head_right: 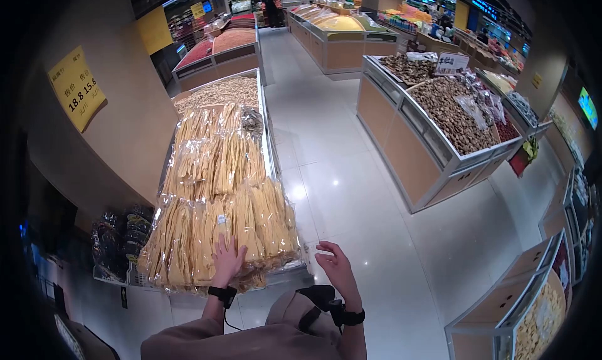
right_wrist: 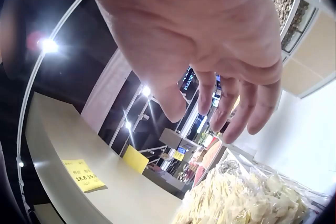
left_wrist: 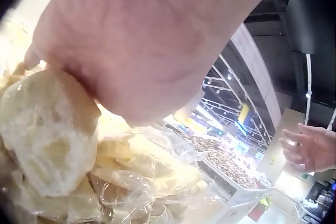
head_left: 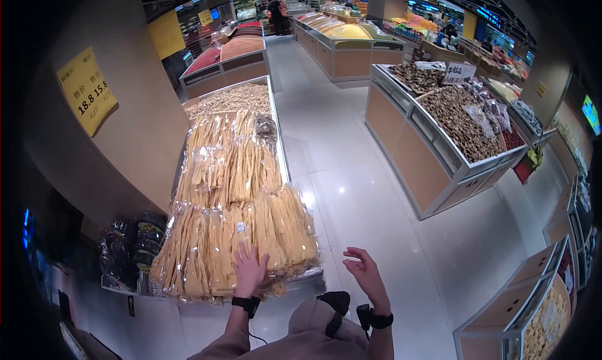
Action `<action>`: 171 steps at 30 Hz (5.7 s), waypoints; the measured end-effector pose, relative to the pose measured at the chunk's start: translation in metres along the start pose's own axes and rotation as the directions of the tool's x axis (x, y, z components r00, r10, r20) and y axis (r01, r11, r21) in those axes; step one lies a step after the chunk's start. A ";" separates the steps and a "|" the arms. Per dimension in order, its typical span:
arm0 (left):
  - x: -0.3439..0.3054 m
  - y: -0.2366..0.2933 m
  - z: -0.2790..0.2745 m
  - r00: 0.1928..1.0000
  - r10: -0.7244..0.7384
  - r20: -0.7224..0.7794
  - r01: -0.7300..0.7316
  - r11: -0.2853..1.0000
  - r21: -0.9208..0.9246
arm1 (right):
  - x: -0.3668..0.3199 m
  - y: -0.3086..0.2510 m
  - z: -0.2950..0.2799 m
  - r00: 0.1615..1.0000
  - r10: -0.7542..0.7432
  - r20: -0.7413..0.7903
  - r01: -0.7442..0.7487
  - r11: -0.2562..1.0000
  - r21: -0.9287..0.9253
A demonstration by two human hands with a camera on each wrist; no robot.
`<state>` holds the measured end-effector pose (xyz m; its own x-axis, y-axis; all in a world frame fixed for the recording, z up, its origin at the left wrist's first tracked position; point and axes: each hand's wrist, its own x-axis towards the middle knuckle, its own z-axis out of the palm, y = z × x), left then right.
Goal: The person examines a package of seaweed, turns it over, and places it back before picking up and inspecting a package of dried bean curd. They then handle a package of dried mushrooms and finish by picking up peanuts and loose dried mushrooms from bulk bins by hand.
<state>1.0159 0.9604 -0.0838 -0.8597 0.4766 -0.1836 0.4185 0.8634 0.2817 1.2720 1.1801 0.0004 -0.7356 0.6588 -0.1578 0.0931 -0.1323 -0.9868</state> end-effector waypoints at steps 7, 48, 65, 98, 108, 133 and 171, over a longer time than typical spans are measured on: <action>0.013 0.063 -0.010 0.985 -0.056 -0.161 0.071 0.994 0.089 | 0.062 -0.015 -0.025 0.975 0.032 0.219 -0.036 0.999 0.014; 0.243 0.307 0.065 0.568 -0.743 -0.356 0.698 0.663 -0.271 | 0.582 -0.091 0.029 0.027 0.200 0.979 0.173 0.964 -0.201; 0.328 0.300 0.020 0.367 -0.877 -0.311 0.810 0.465 -0.357 | 0.700 -0.068 0.105 -0.156 0.238 0.959 0.170 0.963 -0.211; 0.481 0.130 -0.032 0.332 -0.861 -0.385 0.800 0.473 -0.369 | 0.804 0.012 0.295 0.111 0.280 0.954 0.378 0.876 -0.301; 0.499 0.102 -0.030 0.256 -0.887 -0.384 0.757 0.431 -0.492 | 0.827 0.044 0.344 0.158 0.100 0.982 0.219 0.967 -0.133; 0.525 0.094 -0.013 0.120 -0.890 -0.440 0.777 0.360 -0.516 | 0.865 -0.022 0.361 -0.194 0.513 0.836 -0.221 0.807 -0.547; 0.706 0.159 0.073 0.773 -0.613 0.161 0.319 0.157 -0.935 | 1.062 0.067 0.300 0.115 0.309 0.944 0.306 0.893 -0.330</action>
<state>0.4974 1.4464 -0.2377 -0.8742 -0.1344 -0.4666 -0.4826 0.1328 0.8657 0.2959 1.6491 -0.2222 -0.6893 -0.6641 -0.2896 0.0796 0.3279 -0.9414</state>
